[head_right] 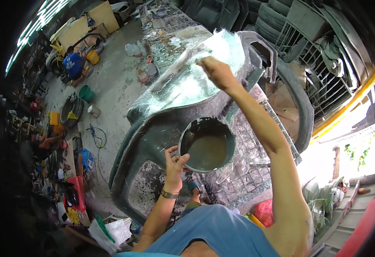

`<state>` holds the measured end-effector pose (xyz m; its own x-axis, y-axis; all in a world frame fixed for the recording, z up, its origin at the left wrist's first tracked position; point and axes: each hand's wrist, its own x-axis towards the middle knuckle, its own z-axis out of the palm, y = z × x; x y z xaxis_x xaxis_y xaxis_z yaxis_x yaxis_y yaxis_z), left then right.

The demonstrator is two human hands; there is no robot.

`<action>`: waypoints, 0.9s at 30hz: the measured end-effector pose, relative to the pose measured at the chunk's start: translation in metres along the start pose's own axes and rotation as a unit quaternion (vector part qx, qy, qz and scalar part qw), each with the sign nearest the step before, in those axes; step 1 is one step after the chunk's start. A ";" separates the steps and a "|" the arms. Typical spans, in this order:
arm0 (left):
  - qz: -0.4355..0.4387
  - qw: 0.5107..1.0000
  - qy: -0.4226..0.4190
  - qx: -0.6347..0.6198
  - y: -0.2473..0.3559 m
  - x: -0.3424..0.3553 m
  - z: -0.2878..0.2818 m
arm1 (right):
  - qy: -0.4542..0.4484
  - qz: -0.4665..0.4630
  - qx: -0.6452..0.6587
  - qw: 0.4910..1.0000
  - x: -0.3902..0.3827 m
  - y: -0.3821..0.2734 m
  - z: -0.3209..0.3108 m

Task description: Applying a liquid coating to a car body part using a brush.

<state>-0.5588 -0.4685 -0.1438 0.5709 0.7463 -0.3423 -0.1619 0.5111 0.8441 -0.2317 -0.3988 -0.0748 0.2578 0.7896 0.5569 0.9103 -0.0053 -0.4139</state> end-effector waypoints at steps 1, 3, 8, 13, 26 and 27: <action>0.000 1.000 -0.001 0.000 -0.001 -0.002 -0.001 | -0.035 -0.041 -0.045 0.998 0.000 0.005 0.014; -0.009 1.000 0.000 0.008 -0.004 -0.006 -0.005 | -0.071 -0.084 -0.088 0.990 0.000 0.012 0.033; -0.026 0.999 0.013 0.015 -0.007 -0.012 -0.014 | -0.064 -0.065 -0.085 0.992 0.006 0.015 0.026; -0.012 1.000 0.000 -0.006 -0.009 -0.012 -0.016 | -0.074 -0.053 -0.058 0.994 0.006 0.007 0.043; -0.022 1.000 -0.004 -0.016 -0.015 -0.016 -0.021 | -0.105 -0.045 0.023 0.993 -0.006 -0.048 0.064; -0.027 1.000 -0.005 -0.012 -0.016 -0.016 -0.022 | -0.102 -0.070 0.036 0.992 -0.008 -0.051 0.065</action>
<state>-0.5827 -0.4799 -0.1610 0.5872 0.7127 -0.3837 -0.1499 0.5616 0.8137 -0.3013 -0.3647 -0.1044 0.0534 0.8871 0.4585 0.9051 0.1510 -0.3975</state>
